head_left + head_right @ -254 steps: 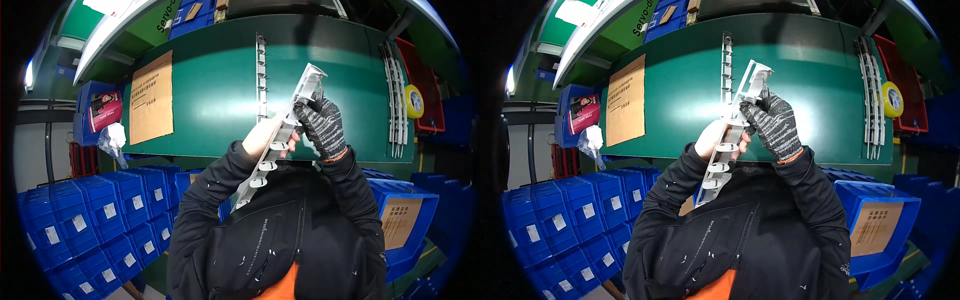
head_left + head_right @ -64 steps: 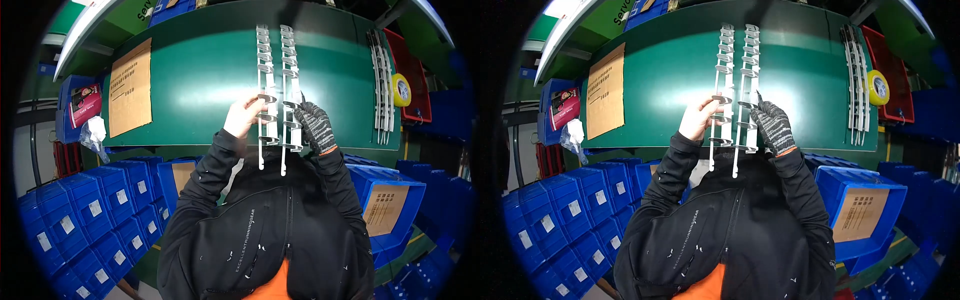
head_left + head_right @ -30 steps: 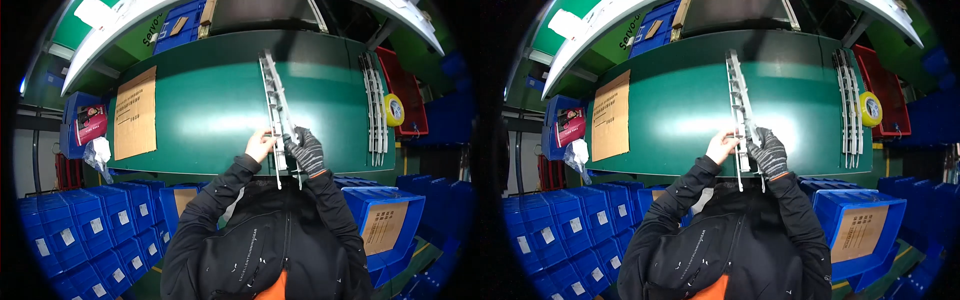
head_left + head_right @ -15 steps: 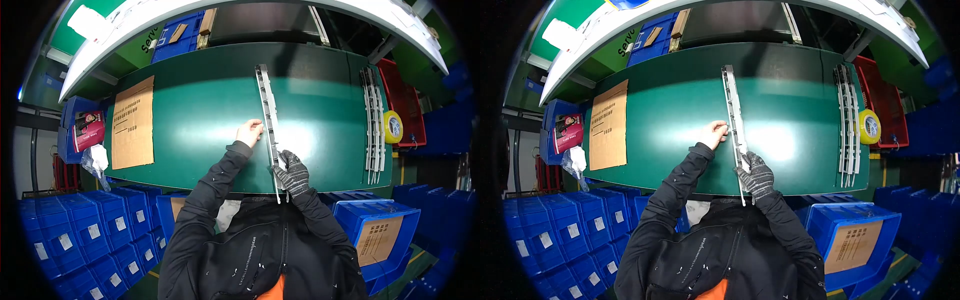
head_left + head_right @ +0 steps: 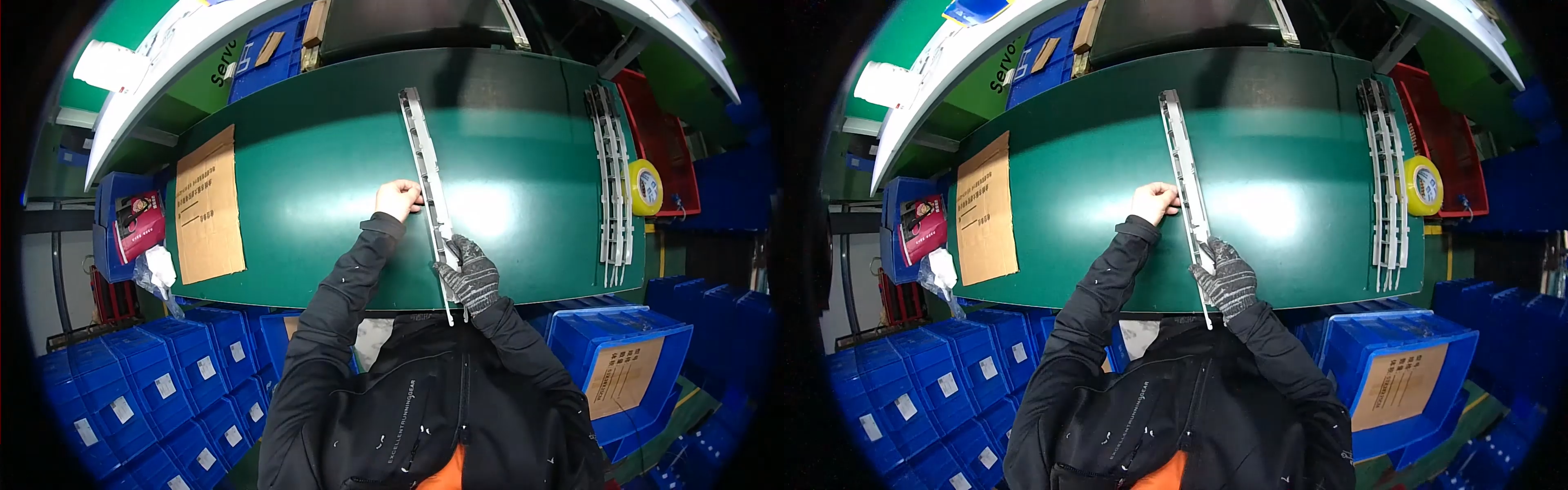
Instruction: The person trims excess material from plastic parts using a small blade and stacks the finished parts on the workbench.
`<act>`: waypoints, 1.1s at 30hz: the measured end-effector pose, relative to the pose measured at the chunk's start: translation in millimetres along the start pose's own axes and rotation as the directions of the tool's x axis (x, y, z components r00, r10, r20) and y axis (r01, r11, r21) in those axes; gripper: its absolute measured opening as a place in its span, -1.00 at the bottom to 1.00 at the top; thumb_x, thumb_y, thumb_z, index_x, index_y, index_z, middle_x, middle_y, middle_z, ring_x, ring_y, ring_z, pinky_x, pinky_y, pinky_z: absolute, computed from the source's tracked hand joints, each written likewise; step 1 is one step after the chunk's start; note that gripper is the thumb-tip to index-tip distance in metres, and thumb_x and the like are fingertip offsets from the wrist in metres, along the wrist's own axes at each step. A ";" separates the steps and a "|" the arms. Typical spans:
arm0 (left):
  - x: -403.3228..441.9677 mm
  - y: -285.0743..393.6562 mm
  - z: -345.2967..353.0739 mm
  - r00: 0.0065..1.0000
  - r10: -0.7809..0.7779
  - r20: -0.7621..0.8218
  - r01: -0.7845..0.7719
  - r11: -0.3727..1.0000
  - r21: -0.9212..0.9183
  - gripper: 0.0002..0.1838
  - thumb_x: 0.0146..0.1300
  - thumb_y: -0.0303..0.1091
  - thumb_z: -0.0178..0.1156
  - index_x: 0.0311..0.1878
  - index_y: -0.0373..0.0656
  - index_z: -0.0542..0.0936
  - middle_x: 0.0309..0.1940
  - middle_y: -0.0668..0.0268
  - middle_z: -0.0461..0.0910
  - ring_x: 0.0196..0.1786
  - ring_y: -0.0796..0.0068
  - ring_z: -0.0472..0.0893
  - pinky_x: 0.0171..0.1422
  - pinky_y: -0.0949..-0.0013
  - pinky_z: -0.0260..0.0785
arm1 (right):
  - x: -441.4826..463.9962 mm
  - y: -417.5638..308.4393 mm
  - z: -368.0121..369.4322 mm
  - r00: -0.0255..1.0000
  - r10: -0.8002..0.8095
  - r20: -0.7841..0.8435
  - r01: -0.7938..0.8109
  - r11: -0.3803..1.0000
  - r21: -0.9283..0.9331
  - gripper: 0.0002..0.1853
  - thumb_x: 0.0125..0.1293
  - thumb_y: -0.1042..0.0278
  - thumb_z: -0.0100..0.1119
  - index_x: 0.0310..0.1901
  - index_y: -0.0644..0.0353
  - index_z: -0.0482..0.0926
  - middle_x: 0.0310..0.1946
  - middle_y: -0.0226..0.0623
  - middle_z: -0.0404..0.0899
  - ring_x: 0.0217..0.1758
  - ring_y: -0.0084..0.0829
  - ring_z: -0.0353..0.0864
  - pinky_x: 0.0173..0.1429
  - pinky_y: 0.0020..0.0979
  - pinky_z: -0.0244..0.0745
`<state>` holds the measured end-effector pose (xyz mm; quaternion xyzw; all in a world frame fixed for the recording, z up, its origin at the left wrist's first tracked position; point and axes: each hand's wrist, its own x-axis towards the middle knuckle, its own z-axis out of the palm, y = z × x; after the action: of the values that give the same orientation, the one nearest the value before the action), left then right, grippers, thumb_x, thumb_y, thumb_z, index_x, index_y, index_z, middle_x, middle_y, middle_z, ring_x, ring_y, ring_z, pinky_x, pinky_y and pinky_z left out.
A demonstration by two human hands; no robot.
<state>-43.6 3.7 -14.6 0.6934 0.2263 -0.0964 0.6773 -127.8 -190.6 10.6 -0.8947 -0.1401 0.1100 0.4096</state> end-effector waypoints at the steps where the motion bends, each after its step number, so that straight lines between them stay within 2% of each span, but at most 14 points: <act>1: -0.4 0.4 0.3 1.000 0.000 -0.003 0.000 1.000 0.001 -0.85 0.18 -0.43 0.07 -0.29 -0.35 0.51 -0.47 0.27 0.54 -0.43 0.57 0.56 -0.37 0.56 0.46 | 0.1 -1.6 -0.8 1.000 0.002 -0.001 -0.002 1.000 0.002 -0.39 -0.01 0.11 0.25 0.04 0.28 0.37 -0.08 -0.05 0.44 -0.03 -0.14 0.45 0.00 -0.27 0.38; 8: -0.5 -0.3 0.1 1.000 0.003 0.010 -0.002 0.999 -0.032 -0.85 0.19 -0.43 0.05 -0.32 -0.34 0.50 -0.46 0.25 0.54 -0.46 0.53 0.57 -0.41 0.54 0.48 | -0.3 -9.1 -4.8 1.000 0.024 0.004 -0.024 1.000 0.015 -0.41 0.01 0.11 0.24 0.07 0.23 0.37 -0.06 -0.09 0.44 -0.03 -0.18 0.46 0.00 -0.29 0.39; 10: -2.1 1.1 0.3 1.000 -0.019 0.000 0.019 0.993 -0.119 -0.85 0.19 -0.42 0.05 -0.32 -0.34 0.49 -0.46 0.24 0.54 -0.47 0.52 0.58 -0.41 0.54 0.48 | -0.5 -6.4 -2.3 1.000 0.021 -0.003 -0.021 1.000 0.016 -0.40 0.01 0.11 0.24 0.07 0.23 0.36 -0.06 -0.10 0.44 -0.03 -0.18 0.46 0.00 -0.29 0.39; 14: -4.8 4.9 1.7 0.999 -0.029 -0.024 0.026 0.993 -0.113 -0.85 0.19 -0.42 0.06 -0.32 -0.34 0.49 -0.46 0.24 0.54 -0.46 0.52 0.58 -0.42 0.54 0.48 | 0.1 -5.9 -1.9 0.999 0.036 0.009 -0.037 0.998 0.054 -0.38 0.00 0.09 0.24 0.08 0.23 0.35 -0.04 -0.09 0.43 -0.01 -0.19 0.45 0.02 -0.30 0.38; 26: 1.6 -0.8 3.1 0.999 0.052 -0.012 -0.052 0.998 0.043 -0.90 0.18 -0.44 0.04 -0.38 -0.28 0.45 -0.48 0.29 0.50 -0.50 0.54 0.57 -0.48 0.54 0.46 | -1.1 -3.6 0.9 0.999 0.037 0.017 -0.038 0.999 0.039 -0.39 0.02 0.08 0.22 0.06 0.25 0.35 -0.03 -0.07 0.42 0.03 -0.17 0.43 0.07 -0.29 0.36; 29: 2.4 -5.1 3.4 0.997 0.071 -0.005 -0.071 0.997 0.026 -0.90 0.18 -0.44 0.03 -0.37 -0.27 0.44 -0.44 0.27 0.50 -0.49 0.52 0.58 -0.48 0.54 0.46 | -1.4 -2.8 1.5 0.999 0.037 0.010 -0.037 0.998 0.050 -0.40 0.02 0.08 0.22 0.05 0.24 0.35 -0.03 -0.07 0.42 0.02 -0.16 0.44 0.07 -0.28 0.36; 33: -0.1 -6.1 4.3 0.999 0.046 -0.025 -0.048 0.995 -0.091 -0.90 0.18 -0.44 0.02 -0.34 -0.29 0.43 -0.40 0.25 0.49 -0.49 0.49 0.58 -0.47 0.53 0.46 | -0.8 -0.1 4.3 0.999 0.043 0.009 -0.044 0.998 0.044 -0.41 0.02 0.08 0.22 0.05 0.24 0.35 -0.04 -0.09 0.43 0.00 -0.16 0.45 0.06 -0.28 0.36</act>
<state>-45.7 -0.7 -20.3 0.6678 0.2219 -0.0618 0.7078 -129.9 -187.8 8.0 -0.8878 -0.1198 0.1257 0.4261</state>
